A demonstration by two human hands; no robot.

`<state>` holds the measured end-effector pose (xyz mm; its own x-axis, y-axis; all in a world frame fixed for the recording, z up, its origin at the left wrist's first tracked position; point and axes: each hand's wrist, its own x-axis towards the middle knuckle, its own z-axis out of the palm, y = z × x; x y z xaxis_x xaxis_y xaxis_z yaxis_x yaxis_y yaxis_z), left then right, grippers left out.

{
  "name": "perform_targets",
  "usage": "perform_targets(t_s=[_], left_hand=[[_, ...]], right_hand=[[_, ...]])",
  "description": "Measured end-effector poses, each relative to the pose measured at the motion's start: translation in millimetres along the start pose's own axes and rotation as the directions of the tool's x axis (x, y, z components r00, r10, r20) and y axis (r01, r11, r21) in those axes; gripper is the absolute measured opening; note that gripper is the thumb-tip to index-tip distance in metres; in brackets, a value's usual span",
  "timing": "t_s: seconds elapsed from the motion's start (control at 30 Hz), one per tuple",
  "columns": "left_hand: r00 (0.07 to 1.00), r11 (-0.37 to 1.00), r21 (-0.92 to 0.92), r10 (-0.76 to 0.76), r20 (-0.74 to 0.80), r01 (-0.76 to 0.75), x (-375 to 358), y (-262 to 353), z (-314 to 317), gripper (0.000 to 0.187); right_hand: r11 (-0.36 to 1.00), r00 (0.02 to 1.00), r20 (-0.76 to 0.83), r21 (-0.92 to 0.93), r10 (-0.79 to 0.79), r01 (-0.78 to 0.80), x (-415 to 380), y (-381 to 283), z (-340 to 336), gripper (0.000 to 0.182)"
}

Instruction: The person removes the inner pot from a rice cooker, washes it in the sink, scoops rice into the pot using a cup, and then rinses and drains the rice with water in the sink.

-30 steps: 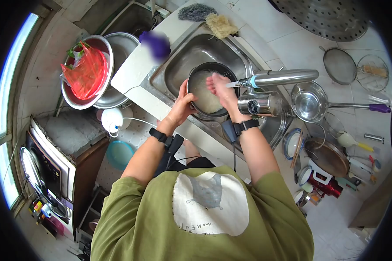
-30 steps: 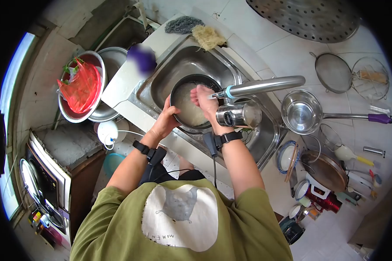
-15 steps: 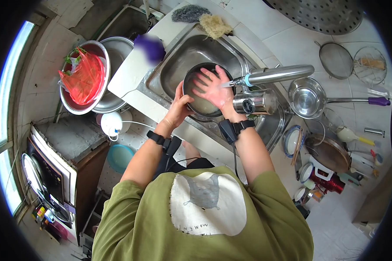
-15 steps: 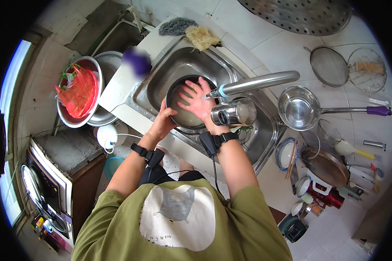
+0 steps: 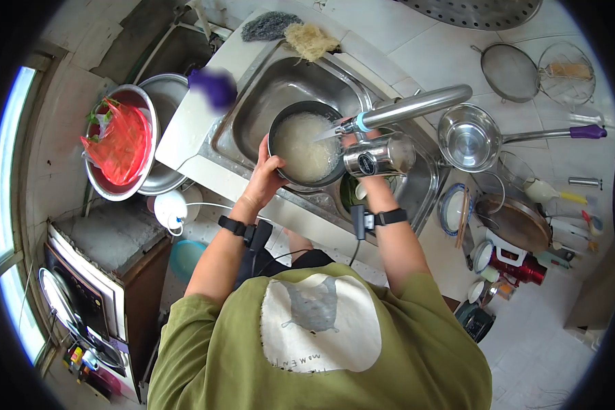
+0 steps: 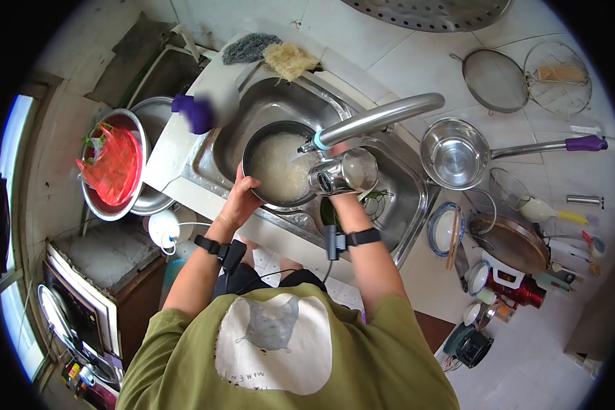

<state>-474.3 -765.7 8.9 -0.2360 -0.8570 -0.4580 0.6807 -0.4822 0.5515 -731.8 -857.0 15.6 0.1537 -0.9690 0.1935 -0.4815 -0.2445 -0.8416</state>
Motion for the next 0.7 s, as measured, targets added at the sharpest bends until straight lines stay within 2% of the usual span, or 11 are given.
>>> perform_targets(t_s=[0.07,0.1,0.17,0.2,0.27,0.4,0.5,0.57,0.6,0.63,0.7], left_hand=[[1.000,1.000,-0.004,-0.009,0.006,0.009,1,0,0,0.091],[1.000,1.000,-0.002,-0.008,0.000,0.008,-1,1,3,0.091],[0.998,0.999,0.011,-0.032,-0.048,0.033,-4,7,13,0.080],[0.998,1.000,0.013,-0.027,-0.055,0.027,-6,9,17,0.080],[0.994,0.996,0.032,-0.082,-0.075,0.084,-10,16,22,0.078],[0.988,0.991,0.045,-0.125,-0.091,0.129,-28,26,30,0.076],[0.989,0.986,0.097,-0.132,-0.062,0.138,-34,28,23,0.078],[0.988,0.967,0.206,-0.136,-0.071,0.148,-39,30,21,0.080],[0.989,0.968,0.204,-0.131,-0.073,0.144,-42,32,21,0.080],[0.985,0.961,0.220,-0.154,-0.084,0.169,-47,34,21,0.081],[0.979,0.952,0.236,-0.179,-0.093,0.197,-56,34,20,0.082]], right_hand=[[0.746,0.829,-0.178,0.563,0.531,-0.357,20,-8,-45,0.031],[0.765,0.683,-0.348,0.343,0.643,-0.545,40,-21,-68,0.035],[0.935,0.843,-0.408,0.107,0.352,-0.339,67,83,-104,0.044],[0.935,0.845,-0.402,0.113,0.352,-0.336,85,100,-111,0.044],[0.770,0.713,-0.360,0.500,0.601,-0.396,107,117,-112,0.047],[0.753,0.767,-0.253,0.517,0.589,-0.408,83,90,-119,0.044],[0.731,0.817,-0.343,0.669,0.464,-0.134,30,61,-110,0.036],[0.771,0.932,-0.005,0.563,0.362,-0.297,-13,17,-92,0.031],[0.920,0.968,-0.041,0.323,0.249,-0.223,-38,17,-67,0.028],[0.970,0.989,0.074,0.198,0.127,-0.139,-42,-3,-44,0.026],[0.985,0.905,0.403,0.157,-0.135,0.077,-31,-69,-6,0.023]])
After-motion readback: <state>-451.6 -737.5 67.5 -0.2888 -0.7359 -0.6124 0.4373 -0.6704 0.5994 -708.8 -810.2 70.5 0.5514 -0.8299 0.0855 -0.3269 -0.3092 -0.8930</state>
